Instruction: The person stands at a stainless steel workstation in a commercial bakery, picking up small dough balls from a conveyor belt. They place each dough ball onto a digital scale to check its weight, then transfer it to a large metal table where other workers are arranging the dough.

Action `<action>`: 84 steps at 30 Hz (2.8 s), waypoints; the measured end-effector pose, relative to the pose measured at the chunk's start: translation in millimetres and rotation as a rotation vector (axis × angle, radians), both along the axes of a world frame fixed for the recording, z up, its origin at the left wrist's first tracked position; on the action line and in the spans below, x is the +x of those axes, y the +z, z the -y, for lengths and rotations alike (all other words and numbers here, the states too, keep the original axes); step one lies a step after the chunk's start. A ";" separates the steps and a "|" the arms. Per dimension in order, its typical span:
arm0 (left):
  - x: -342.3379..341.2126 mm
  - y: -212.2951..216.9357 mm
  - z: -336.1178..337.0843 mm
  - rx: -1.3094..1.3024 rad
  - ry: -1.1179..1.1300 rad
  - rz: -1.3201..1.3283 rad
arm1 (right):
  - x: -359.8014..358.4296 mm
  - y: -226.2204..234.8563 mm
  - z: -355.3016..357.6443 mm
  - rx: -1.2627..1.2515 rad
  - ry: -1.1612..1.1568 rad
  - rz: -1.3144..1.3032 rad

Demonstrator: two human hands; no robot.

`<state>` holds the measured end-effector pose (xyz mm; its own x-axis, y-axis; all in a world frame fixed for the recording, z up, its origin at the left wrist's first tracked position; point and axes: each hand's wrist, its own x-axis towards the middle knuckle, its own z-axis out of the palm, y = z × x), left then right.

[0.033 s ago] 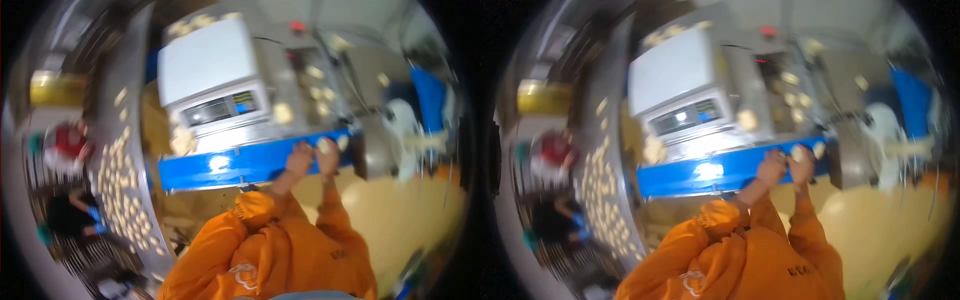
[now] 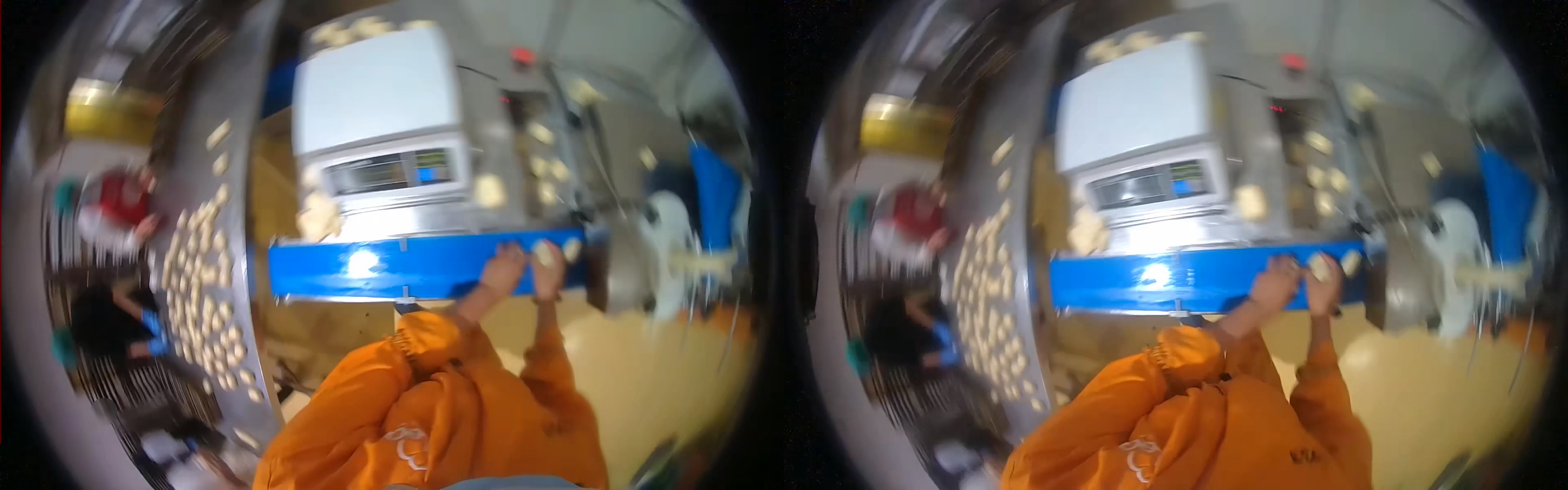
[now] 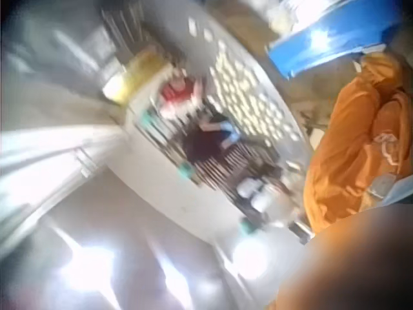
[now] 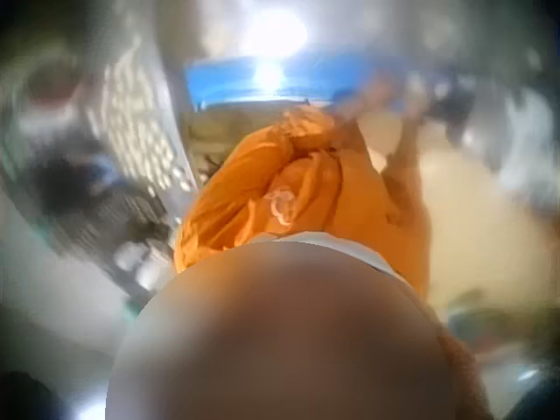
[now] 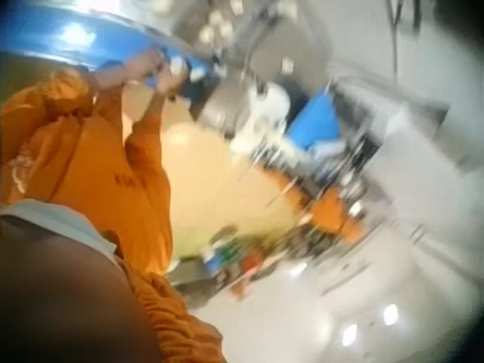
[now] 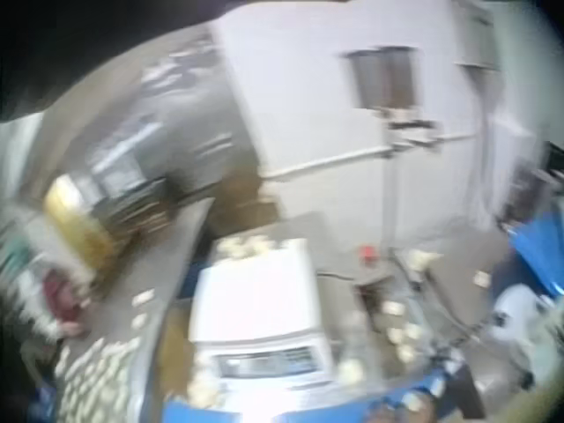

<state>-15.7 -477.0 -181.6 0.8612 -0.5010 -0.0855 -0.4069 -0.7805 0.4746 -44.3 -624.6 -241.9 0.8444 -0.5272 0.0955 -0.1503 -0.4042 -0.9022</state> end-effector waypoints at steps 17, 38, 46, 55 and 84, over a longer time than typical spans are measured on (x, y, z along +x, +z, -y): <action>-132.8 112.7 -428.7 -1.258 0.593 -0.543 | -0.4 201.8 -279.1 1.062 1.031 -0.534; -628.6 150.7 -818.2 -0.760 2.176 0.629 | -88.0 238.5 -851.3 0.946 1.412 -0.779; -611.9 85.9 -930.5 0.049 2.434 0.120 | 50.6 271.1 -1052.8 0.581 1.511 -0.244; -564.1 221.1 -970.3 -0.235 2.473 0.347 | 233.2 199.4 -1179.0 -0.101 1.390 0.144; -437.1 175.4 -997.4 -0.027 1.996 0.883 | 41.0 190.7 -939.5 -0.151 1.248 0.328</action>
<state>-452.8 520.4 -6.2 -0.0941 0.8590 0.5032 0.6463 -0.3318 0.6872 -3.3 314.9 -51.2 0.6803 0.6273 0.3791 0.6169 -0.2109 -0.7583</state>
